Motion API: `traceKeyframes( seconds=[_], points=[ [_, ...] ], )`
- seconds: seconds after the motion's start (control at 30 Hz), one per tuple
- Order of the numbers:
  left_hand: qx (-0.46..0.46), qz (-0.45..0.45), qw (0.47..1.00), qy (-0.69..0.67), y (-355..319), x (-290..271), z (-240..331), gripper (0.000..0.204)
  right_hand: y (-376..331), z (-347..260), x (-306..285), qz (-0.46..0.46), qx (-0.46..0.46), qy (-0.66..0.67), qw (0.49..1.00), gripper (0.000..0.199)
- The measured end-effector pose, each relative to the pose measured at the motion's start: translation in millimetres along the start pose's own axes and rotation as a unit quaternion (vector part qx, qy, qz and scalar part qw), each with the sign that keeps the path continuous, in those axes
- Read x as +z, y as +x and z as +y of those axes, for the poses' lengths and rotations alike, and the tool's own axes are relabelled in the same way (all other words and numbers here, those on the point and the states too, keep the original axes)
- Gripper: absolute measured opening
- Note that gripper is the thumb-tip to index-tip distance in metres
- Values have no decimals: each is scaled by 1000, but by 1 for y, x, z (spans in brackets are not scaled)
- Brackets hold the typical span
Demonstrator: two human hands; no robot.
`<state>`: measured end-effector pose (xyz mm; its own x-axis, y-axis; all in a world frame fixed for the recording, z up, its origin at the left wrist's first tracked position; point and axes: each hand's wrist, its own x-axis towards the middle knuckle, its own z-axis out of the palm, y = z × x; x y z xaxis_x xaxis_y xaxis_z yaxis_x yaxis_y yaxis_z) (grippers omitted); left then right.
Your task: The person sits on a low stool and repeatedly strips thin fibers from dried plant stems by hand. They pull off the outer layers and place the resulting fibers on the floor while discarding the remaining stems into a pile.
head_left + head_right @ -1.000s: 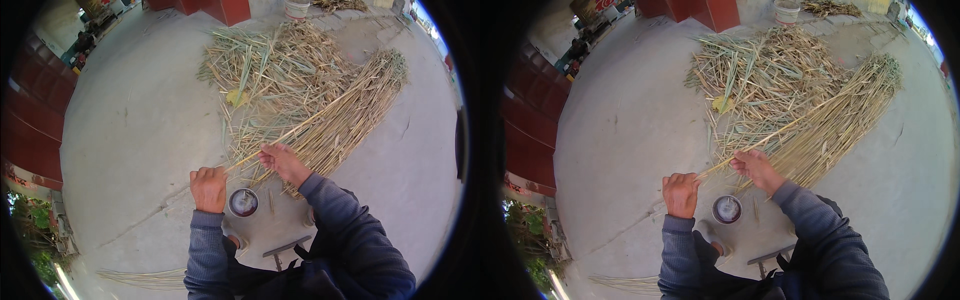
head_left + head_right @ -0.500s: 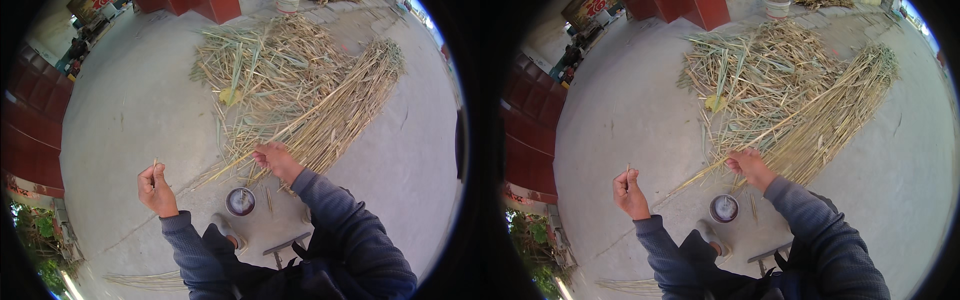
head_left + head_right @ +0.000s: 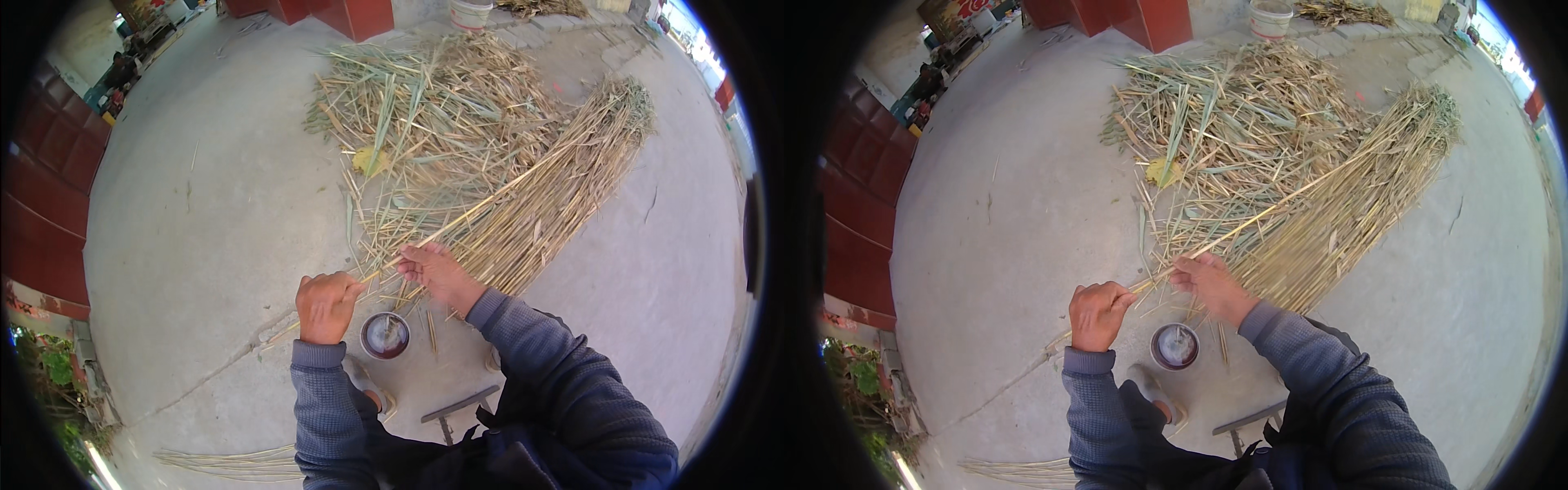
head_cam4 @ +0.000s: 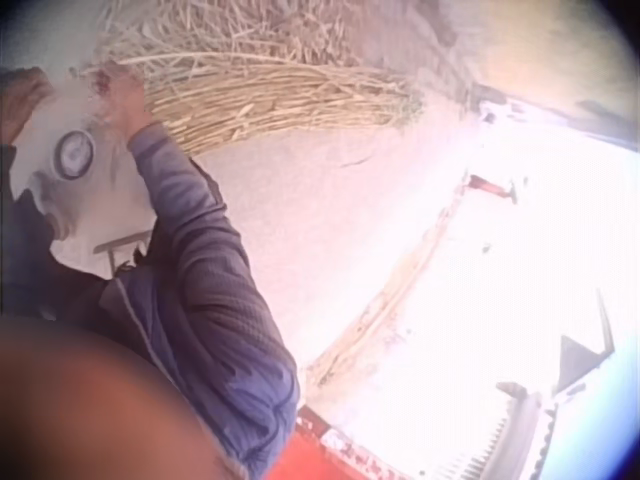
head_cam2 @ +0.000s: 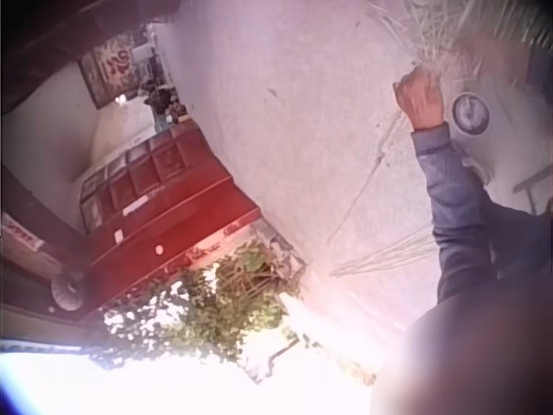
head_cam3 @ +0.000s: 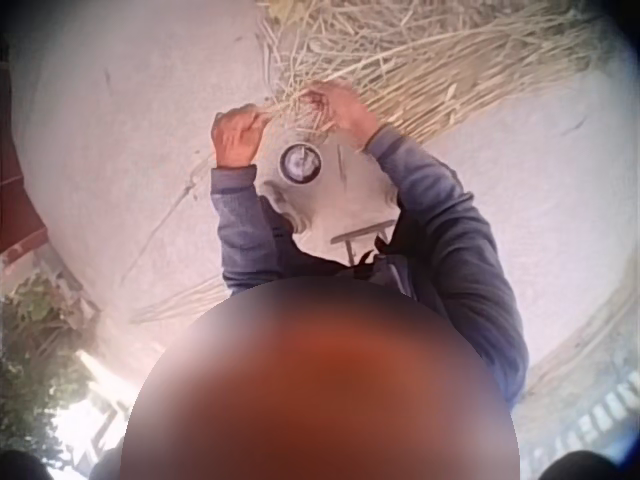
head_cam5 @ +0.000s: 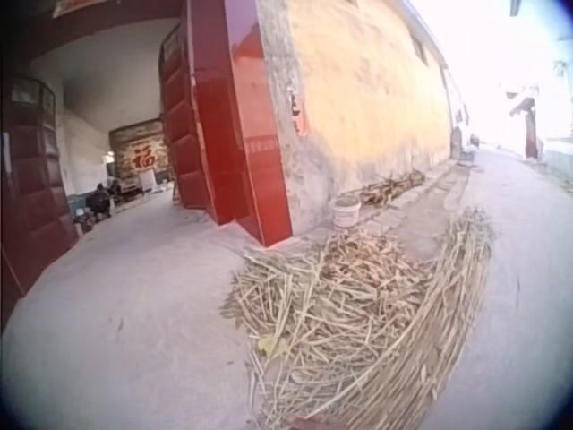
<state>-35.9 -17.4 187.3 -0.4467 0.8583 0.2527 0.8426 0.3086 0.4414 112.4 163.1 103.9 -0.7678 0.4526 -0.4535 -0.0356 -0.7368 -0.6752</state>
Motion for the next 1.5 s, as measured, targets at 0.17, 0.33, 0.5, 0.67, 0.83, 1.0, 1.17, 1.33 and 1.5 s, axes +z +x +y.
traceKeyframes(
  seconds=[0.17, 0.33, 0.5, 0.67, 0.83, 1.0, 1.17, 1.33, 1.5],
  points=[
    [-89, 2, 996, 24, -14, -37, -24, 17, 12, -26, -24, 54, -7, 0, 998, 18],
    [-1, 62, 998, 12, -8, 7, -1, 14, 5, -18, -13, 48, 11, -9, 999, 17],
    [-15, 122, 992, 5, -4, 24, 10, 12, -1, -21, -4, 43, 7, 2, 999, 16],
    [-27, 126, 992, 3, -3, 17, 10, 13, -2, -23, -4, 23, 8, 5, 1000, 18],
    [-13, 183, 983, -25, 0, 9, 14, 16, 3, -18, -12, 43, 30, -3, 999, 21],
    [-240, 250, 931, -116, 5, -31, -9, 26, 3, -4, -15, 69, 45, -44, 996, 26],
    [-43, 202, 962, 177, 9, -11, 3, 36, 2, -2, -4, 43, 38, -79, 995, 30],
    [25, -24, 996, 78, 12, 18, 27, 19, -1, -3, 5, 40, 27, -35, 998, 23],
    [-46, 50, 993, 100, -8, -41, -17, 12, 8, -30, -21, 95, -56, 40, 993, 16]
  ],
)
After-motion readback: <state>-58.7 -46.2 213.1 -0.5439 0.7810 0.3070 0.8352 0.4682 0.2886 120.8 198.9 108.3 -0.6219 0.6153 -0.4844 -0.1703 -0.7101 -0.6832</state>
